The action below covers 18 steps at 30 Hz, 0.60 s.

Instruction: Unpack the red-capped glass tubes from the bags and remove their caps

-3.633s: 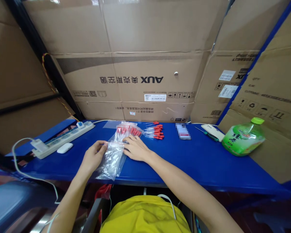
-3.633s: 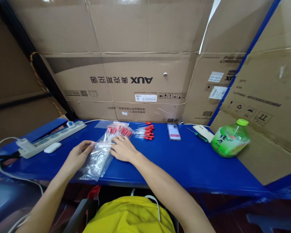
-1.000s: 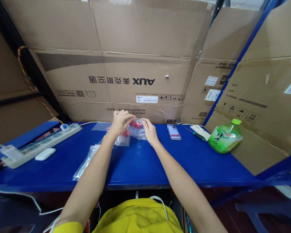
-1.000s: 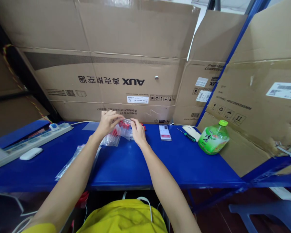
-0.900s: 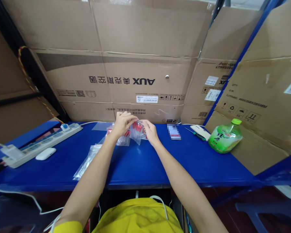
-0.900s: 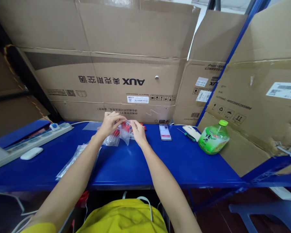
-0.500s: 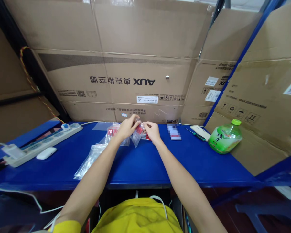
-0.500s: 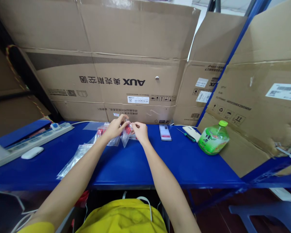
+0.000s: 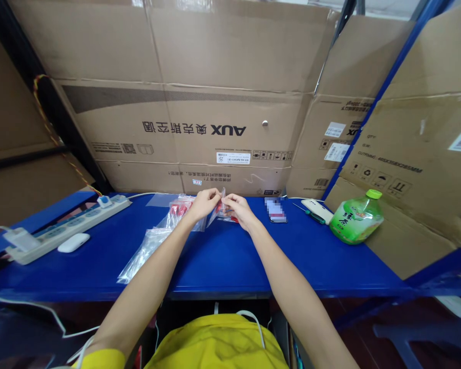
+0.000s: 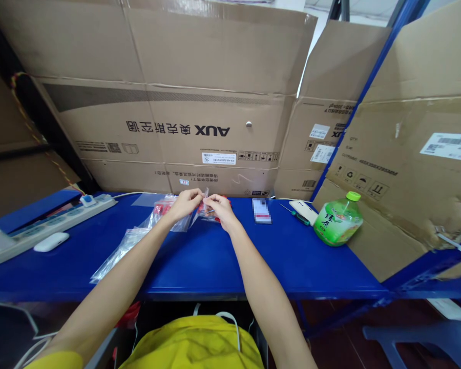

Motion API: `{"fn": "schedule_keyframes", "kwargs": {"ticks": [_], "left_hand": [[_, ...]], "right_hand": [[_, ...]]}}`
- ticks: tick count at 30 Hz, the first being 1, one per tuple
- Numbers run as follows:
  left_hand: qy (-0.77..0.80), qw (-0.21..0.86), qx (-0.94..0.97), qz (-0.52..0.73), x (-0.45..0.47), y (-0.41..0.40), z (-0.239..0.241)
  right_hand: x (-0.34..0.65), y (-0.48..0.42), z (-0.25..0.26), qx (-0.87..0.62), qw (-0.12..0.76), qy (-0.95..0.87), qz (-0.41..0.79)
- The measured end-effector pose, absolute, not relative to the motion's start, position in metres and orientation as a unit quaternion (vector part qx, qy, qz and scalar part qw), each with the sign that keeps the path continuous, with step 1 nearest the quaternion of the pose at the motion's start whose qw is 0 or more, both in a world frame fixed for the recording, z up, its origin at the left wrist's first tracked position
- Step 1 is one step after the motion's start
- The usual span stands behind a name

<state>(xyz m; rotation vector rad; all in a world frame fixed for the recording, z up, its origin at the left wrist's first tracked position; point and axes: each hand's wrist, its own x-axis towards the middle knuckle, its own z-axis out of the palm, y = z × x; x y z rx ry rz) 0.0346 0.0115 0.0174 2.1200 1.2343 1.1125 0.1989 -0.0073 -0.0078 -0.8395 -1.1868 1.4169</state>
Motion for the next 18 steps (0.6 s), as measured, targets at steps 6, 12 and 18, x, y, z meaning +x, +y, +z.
{"fn": "schedule_keyframes", "kwargs": {"ticks": [6,12,18], "left_hand": [[0.442,0.213,0.780,0.388,0.0324,0.0123,0.0195],[0.425,0.225,0.788,0.386,0.0287,0.0152,0.0169],[0.412,0.239,0.784,0.398,0.0298,0.0159,0.0179]], "right_hand": [[0.1977,-0.0119,-0.0045,-0.320,0.508,-0.523,0.604],[0.1988,-0.0112,-0.0059,-0.315,0.503,-0.529,0.607],[0.1970,-0.0131,-0.0050,-0.319,0.497,-0.551,0.589]]}}
